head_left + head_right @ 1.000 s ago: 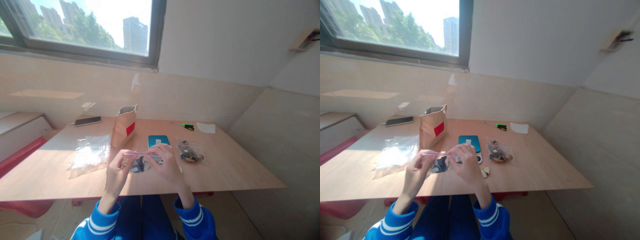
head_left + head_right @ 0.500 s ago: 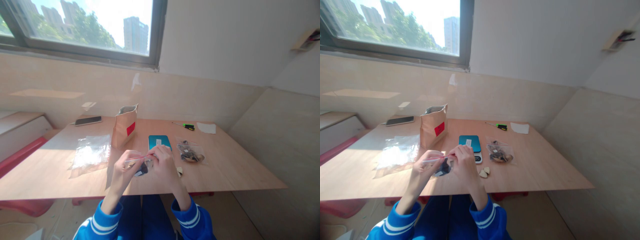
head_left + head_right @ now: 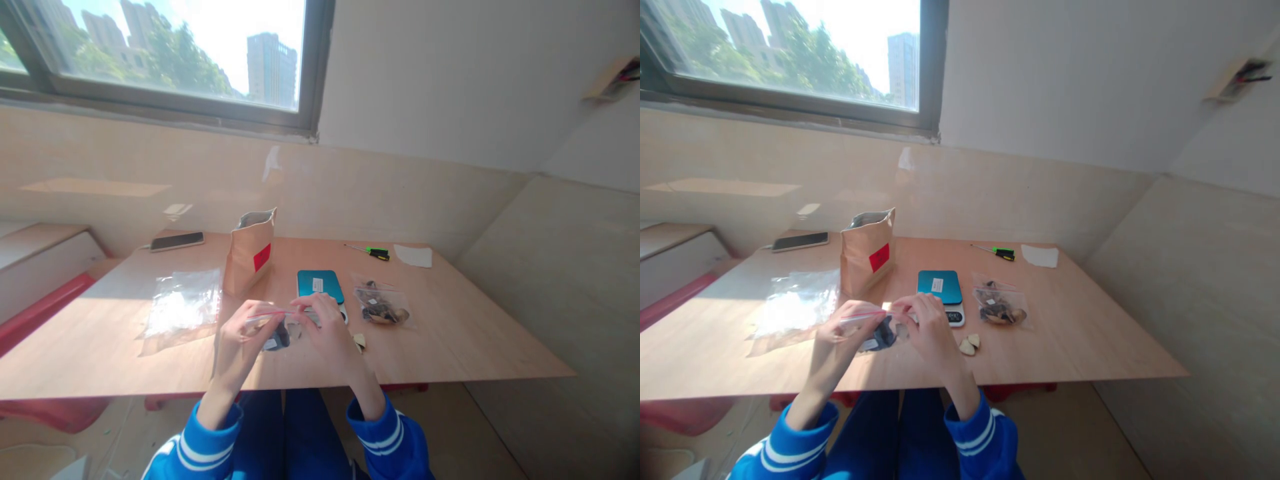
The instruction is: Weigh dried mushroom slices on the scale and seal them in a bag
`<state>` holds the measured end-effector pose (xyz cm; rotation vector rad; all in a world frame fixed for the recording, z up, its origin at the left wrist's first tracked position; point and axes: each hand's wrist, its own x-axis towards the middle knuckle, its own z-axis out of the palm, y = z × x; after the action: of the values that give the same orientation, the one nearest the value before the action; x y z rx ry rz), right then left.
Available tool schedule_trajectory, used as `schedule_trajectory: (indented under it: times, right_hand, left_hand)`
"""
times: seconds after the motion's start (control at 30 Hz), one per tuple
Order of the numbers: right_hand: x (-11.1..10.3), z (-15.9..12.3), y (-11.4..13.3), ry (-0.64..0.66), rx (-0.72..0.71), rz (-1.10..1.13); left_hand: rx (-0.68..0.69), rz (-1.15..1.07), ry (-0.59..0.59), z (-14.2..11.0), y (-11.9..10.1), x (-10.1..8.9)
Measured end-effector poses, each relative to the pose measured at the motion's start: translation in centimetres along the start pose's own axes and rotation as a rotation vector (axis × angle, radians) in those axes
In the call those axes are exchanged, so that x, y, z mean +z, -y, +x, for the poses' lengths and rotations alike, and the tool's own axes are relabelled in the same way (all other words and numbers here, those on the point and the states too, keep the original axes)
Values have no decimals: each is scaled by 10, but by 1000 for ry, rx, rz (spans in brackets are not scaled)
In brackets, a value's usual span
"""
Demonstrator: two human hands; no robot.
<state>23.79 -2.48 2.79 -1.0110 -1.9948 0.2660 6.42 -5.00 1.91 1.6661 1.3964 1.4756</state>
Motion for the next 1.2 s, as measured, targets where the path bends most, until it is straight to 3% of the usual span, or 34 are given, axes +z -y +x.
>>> schedule_trajectory:
  times: [0.17, 0.53, 0.9, 1.2]
  right_hand:
    - [-3, -3, -10, -3, -1, -16]
    - [4, -4, -4, -100, 47, -110]
    - [-1, -4, -11, 15, 54, 46]
    - [-7, -6, -14, 41, 84, 8]
  left_hand:
    - [13, 35, 23, 1, -1, -6]
    - [-19, -28, 17, -1, 1, 2]
    - [28, -14, -16, 2, -1, -9]
    - [49, -6, -48, 5, 1, -14]
